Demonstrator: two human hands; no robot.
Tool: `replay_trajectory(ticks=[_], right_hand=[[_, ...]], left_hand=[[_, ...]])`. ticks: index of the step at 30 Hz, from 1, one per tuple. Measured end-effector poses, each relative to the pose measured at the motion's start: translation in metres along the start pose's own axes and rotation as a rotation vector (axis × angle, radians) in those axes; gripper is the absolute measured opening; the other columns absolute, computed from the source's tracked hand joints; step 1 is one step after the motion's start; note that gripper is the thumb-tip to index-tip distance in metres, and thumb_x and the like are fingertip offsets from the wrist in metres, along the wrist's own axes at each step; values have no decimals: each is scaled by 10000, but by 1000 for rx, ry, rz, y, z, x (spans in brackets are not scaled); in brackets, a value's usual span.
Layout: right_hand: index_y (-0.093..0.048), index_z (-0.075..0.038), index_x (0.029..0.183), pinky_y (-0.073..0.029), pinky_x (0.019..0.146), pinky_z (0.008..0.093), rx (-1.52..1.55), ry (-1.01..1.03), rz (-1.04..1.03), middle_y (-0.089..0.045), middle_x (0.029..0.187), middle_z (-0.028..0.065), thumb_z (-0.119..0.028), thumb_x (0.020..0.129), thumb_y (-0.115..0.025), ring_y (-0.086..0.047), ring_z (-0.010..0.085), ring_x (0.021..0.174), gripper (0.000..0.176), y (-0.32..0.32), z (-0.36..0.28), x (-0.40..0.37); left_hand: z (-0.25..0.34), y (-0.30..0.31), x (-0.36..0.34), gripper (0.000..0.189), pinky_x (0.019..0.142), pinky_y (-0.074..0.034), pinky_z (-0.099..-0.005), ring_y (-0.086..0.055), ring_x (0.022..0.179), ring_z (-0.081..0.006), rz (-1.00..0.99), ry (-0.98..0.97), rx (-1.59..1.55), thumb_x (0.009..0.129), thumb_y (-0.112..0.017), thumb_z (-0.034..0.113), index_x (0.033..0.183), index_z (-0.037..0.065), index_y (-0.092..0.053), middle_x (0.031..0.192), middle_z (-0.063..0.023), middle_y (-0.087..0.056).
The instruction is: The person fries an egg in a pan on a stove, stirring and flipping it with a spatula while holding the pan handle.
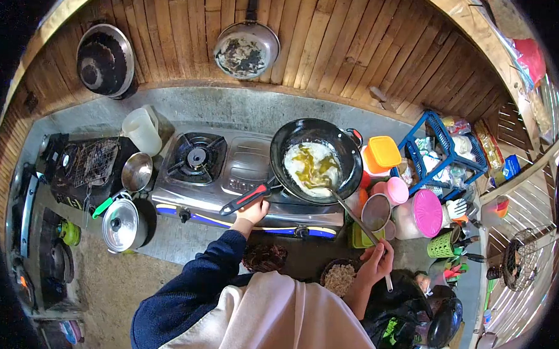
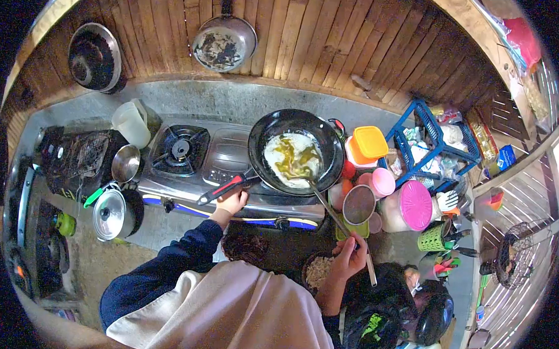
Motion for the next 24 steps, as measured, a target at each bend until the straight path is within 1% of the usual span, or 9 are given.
replay_trajectory(ticks=[2,6,8,12,18,20,21,22,24], right_hand=[[-542,20,996,-383,422,191,76,-95,-56,-547,665,57,-98,890,-503,-486,73,512,164,-3,-1,0],[-539,17,1031,-396,423,196,116,-67,-146,-577,702,79,-101,889,-507,-500,80,509,187,-15,11,0],[-535,16,1057,-416,429,205,114,-156,-115,-595,732,96,-107,890,-509,-503,81,502,209,-24,10,-1],[-527,-7,1078,-420,437,197,100,-214,-208,-565,744,64,-158,903,-503,-486,71,506,233,-37,24,-3],[-538,-5,1087,-422,447,200,137,-276,-375,-558,717,28,-99,878,-515,-478,61,496,230,-57,46,-1],[-542,-3,1090,-420,449,202,-107,-190,-556,-596,765,53,-97,866,-524,-494,61,510,244,-70,40,3],[-542,1,1093,-438,480,229,-163,-180,-596,-630,814,94,-104,848,-541,-534,83,537,266,-72,42,6],[-542,1,1093,-438,480,229,-159,-177,-586,-630,814,94,-104,848,-541,-534,83,537,266,-73,52,11],[-533,-3,1107,-472,569,276,-229,-175,-653,-642,856,149,-113,834,-558,-604,150,624,295,-79,72,16]], left_hand=[[0,-1,0,283,686,-467,-443,-587,778,-326,14,-4,-19,742,-489,292,938,111,-582,846,-136,-602],[-2,-2,0,286,688,-467,-437,-587,786,-320,57,-39,-31,740,-490,290,947,119,-587,857,-135,-604],[-2,-3,0,286,692,-467,-435,-588,791,-318,62,-48,-35,740,-490,290,949,121,-589,862,-135,-604],[-4,-5,0,293,701,-466,-438,-589,798,-318,18,-5,-44,738,-490,297,948,120,-590,865,-136,-605],[-6,-9,0,309,712,-463,-442,-584,811,-326,47,-35,-27,735,-493,303,947,98,-586,874,-148,-600],[-5,-8,1,310,713,-462,-442,-583,816,-328,70,-57,-26,736,-496,301,948,93,-584,876,-152,-598],[-5,-10,2,292,701,-466,-438,-588,806,-317,43,-42,-5,750,-493,293,963,122,-596,874,-133,-605],[-2,-7,4,278,688,-470,-435,-592,796,-307,15,-27,16,765,-491,285,978,151,-609,871,-115,-612],[5,1,-4,261,689,-470,-439,-592,794,-310,-33,26,13,761,-512,301,932,128,-604,879,-126,-611]])
Point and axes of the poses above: each hand's wrist, its own x-axis towards the middle knuckle, its own y-axis out of the back of the hand, z = x × y, the point moved 4 cm from there along x, towards the middle knuckle
